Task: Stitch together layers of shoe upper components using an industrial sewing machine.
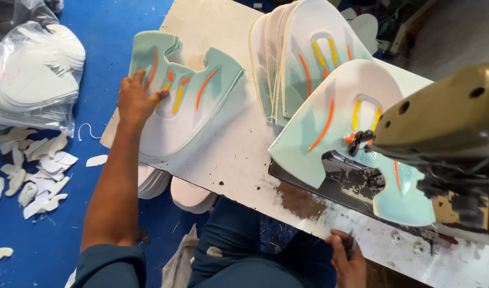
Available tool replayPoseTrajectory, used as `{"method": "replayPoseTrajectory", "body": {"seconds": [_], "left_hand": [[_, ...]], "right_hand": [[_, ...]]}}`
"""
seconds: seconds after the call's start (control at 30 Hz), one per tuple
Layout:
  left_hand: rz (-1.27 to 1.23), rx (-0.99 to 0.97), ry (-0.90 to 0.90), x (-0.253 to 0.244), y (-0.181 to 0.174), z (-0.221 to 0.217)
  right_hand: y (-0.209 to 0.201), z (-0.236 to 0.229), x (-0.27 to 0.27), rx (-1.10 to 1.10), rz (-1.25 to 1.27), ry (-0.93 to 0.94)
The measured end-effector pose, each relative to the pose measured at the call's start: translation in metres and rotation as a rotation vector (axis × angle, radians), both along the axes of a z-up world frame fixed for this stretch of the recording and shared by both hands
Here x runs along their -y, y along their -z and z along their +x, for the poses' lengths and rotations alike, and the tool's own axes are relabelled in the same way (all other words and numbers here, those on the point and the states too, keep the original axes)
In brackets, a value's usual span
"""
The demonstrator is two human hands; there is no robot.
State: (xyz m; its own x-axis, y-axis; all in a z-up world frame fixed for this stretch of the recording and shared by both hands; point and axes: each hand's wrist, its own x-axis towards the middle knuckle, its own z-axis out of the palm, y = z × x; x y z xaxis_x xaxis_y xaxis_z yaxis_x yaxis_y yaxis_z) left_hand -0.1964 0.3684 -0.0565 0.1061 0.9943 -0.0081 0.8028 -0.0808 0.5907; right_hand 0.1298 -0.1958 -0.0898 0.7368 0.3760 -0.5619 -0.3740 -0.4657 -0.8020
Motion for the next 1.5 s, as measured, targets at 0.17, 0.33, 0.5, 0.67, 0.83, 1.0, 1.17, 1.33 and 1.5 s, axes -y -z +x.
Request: {"method": "replayPoseTrajectory", "body": {"seconds": [0.17, 0.33, 0.5, 0.67, 0.83, 1.0, 1.17, 1.33, 1.5], "left_hand": [[-0.111, -0.239, -0.069, -0.016, -0.012, -0.002], [0.054, -0.279, 0.042, -0.018, 0.007, 0.006], [-0.093, -0.216, -0.040, -0.027, -0.004, 0.002], [-0.039, -0.343, -0.040, 0.004, -0.058, 0.016], [0.012, 0.089, 0.404, 0.080, -0.185, 0.006], [-0.048, -0.041, 0.636, 0.216, -0.275, -0.041], [0.031, 0.207, 0.827, 0.297, -0.242, -0.032], [-0.030, 0.369, 0.943, 0.308, -0.198, 0.002], [-0.547, 0.514, 0.684, 0.318, -0.179, 0.005]], "right_hand": [[-0.033, -0.024, -0.020, 0.154, -0.216, -0.270], [-0.047, -0.037, -0.014, 0.201, -0.198, -0.366], [-0.023, -0.037, 0.001, 0.186, -0.195, -0.402], [-0.042, -0.041, -0.009, 0.125, -0.306, -0.450], [-0.042, -0.044, -0.006, 0.153, -0.209, -0.466], [-0.053, -0.048, 0.007, 0.190, 0.155, -0.569], [-0.088, -0.071, 0.007, 0.058, 0.523, -0.486], [-0.086, -0.062, 0.011, -0.007, 0.520, -0.338], [-0.063, -0.071, 0.033, 0.002, 0.687, -0.459]]}}
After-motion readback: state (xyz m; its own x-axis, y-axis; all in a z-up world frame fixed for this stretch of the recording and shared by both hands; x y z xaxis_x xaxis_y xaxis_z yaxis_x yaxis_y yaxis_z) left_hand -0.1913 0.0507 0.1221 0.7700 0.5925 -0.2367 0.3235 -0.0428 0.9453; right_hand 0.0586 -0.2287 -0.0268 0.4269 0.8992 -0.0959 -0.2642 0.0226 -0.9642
